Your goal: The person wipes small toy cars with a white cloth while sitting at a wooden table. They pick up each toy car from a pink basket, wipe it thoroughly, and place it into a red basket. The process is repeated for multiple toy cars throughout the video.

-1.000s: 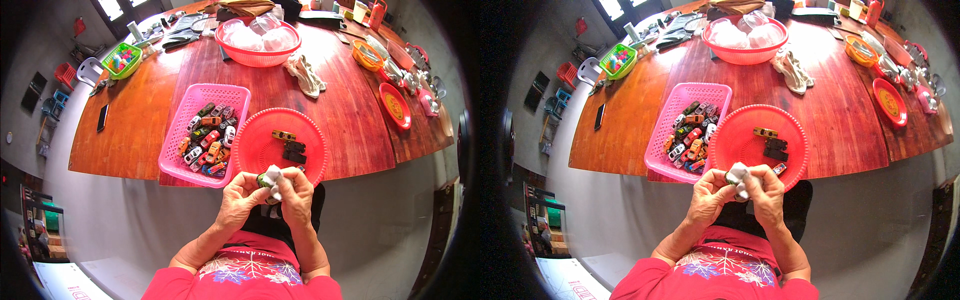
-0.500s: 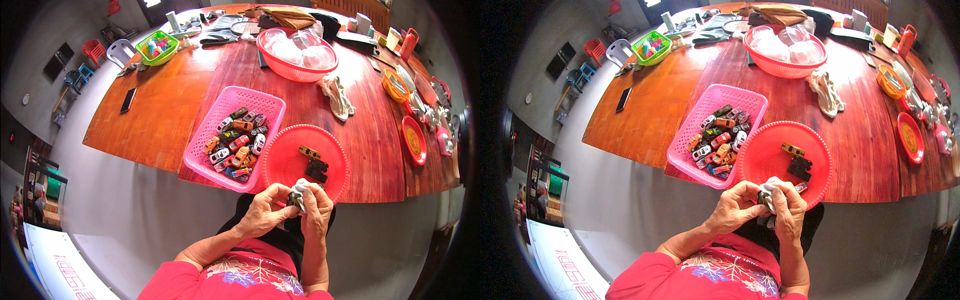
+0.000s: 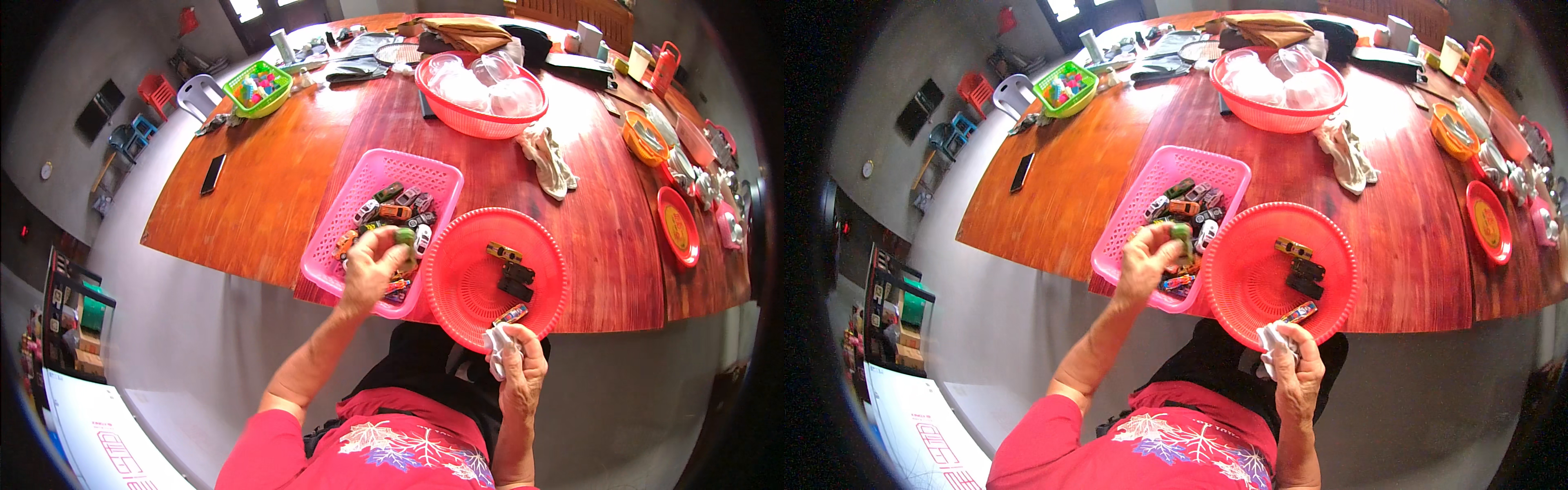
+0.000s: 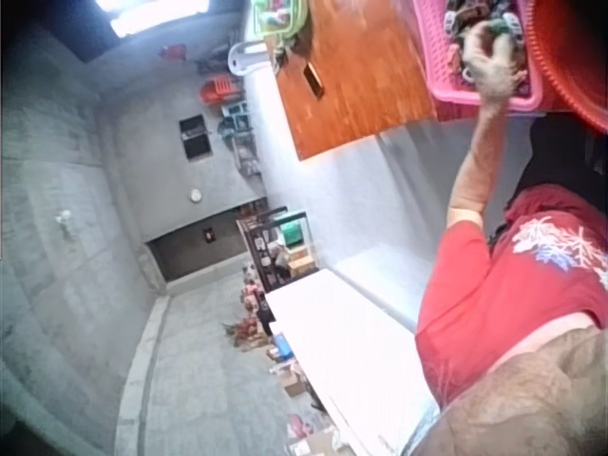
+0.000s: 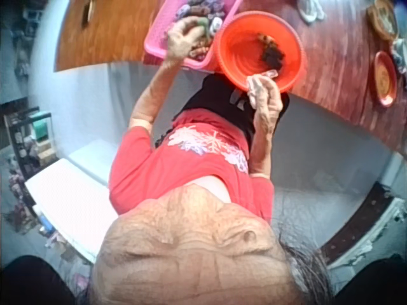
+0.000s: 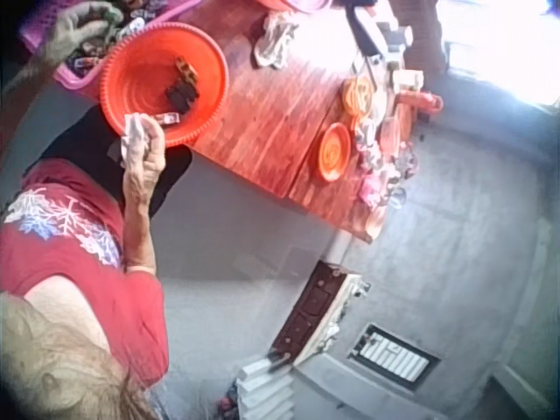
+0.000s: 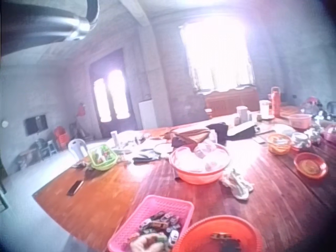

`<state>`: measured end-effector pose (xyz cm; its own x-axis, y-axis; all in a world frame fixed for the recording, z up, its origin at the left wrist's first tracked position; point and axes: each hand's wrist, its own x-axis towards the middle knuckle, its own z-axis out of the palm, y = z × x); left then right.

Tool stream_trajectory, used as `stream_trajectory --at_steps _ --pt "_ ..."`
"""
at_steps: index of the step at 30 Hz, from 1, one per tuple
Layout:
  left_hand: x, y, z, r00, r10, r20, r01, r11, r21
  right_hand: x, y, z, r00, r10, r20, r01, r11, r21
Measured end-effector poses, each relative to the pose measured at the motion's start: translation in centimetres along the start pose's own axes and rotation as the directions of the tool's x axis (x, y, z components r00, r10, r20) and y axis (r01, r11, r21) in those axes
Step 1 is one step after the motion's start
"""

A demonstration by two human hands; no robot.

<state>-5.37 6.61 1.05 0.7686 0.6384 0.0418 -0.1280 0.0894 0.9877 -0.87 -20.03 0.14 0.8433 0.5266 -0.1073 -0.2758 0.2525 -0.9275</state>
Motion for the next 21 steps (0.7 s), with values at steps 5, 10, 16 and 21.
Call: stream_trajectory --at_steps 5,10,16,21 --pt "5.4 -1.0 -3.5 0.968 0.095 -0.232 0.004 0.920 0.392 -0.9 -0.4 0.0 1.000 -0.011 -0.016 0.012 0.999 0.040" --pt "9.8 -4.1 -4.9 1.000 0.004 -0.022 0.007 0.892 0.453 -1.2 -0.4 -0.7 0.999 -0.040 0.000 0.040 0.998 0.040" --pt "11.9 -6.9 -7.4 0.992 -0.024 0.124 -0.062 0.763 0.643 -1.5 -0.9 -3.1 0.978 -0.124 -0.170 0.136 0.989 0.064" --pt "9.3 -3.7 -2.9 0.936 0.346 0.067 -0.205 0.381 0.901 -1.8 -1.3 -5.5 0.962 -0.110 -0.251 0.154 0.974 0.163"
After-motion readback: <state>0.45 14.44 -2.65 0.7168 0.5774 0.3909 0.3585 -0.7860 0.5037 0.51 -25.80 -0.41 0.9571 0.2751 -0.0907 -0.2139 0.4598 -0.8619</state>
